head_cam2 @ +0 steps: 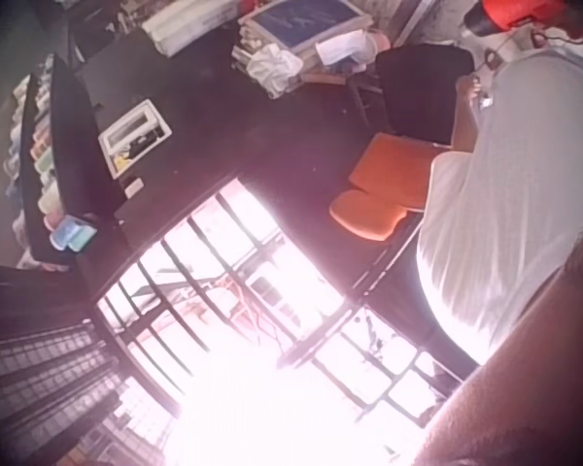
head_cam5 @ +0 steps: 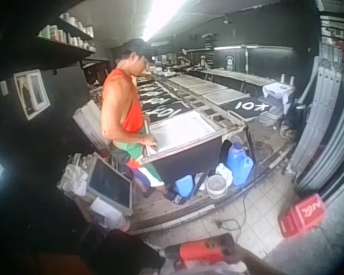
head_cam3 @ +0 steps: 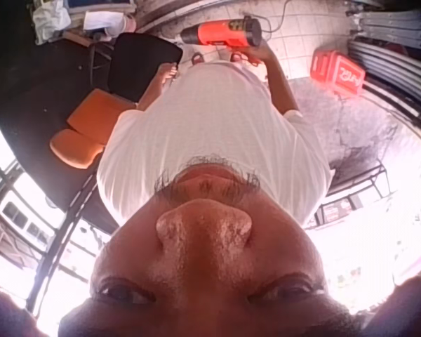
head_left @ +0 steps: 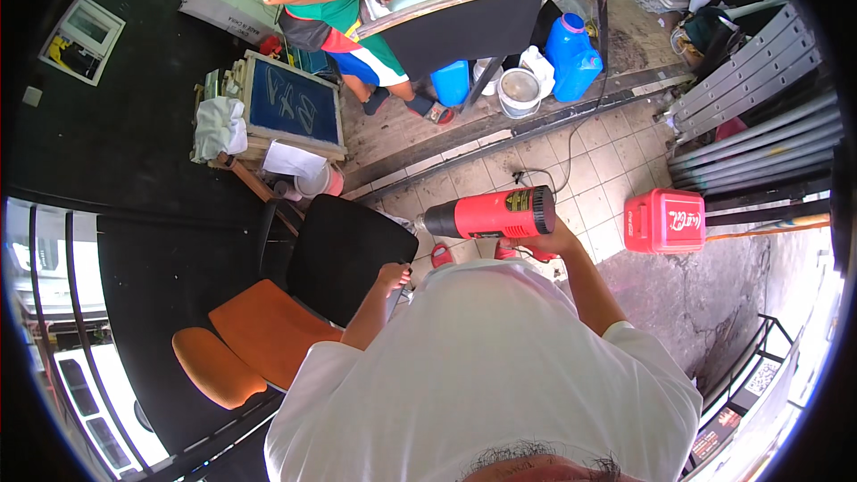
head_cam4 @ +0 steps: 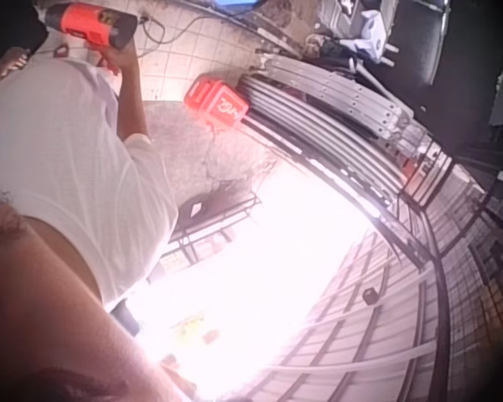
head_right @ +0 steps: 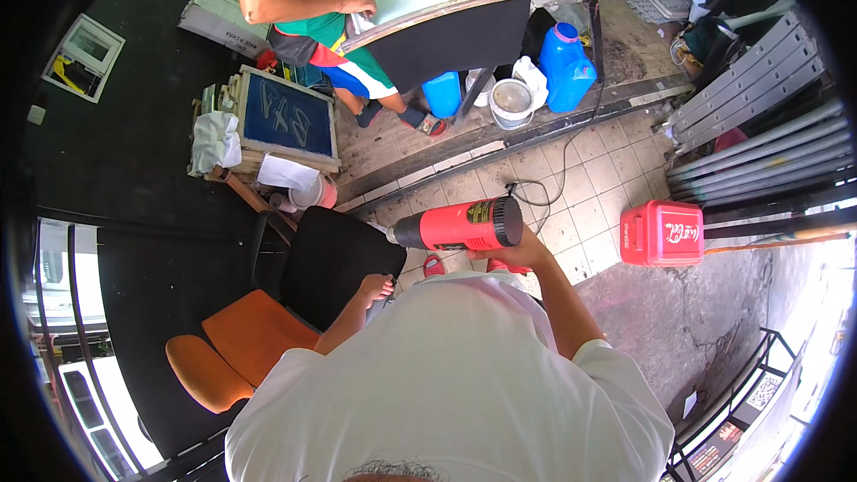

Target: Prepare and dry screen-printed shirts using a heat press and heat gun.

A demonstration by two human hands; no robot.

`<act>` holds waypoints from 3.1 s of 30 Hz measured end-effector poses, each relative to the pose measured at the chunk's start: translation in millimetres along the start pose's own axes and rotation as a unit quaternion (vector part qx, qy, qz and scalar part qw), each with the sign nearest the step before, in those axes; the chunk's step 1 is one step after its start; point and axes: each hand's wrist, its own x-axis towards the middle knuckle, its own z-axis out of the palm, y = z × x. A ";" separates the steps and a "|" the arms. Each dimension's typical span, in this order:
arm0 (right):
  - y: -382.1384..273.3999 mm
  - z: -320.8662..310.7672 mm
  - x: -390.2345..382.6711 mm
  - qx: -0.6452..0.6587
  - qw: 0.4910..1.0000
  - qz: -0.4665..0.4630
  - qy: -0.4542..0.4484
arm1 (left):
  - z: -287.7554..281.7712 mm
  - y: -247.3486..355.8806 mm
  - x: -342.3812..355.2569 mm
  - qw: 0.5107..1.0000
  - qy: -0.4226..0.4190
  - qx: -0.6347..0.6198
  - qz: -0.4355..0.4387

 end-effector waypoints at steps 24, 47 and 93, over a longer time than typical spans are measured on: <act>10.0 -1.8 3.2 -0.007 1.000 0.029 -0.001 | -1.3 -4.5 4.9 1.000 0.011 -0.006 0.009; 8.7 -0.9 1.9 -0.001 1.000 0.010 -0.005 | 0.3 -8.4 12.7 1.000 0.005 -0.007 0.019; 9.0 0.1 2.0 -0.004 0.998 0.057 0.010 | -4.0 -12.6 9.3 0.998 0.005 -0.064 0.017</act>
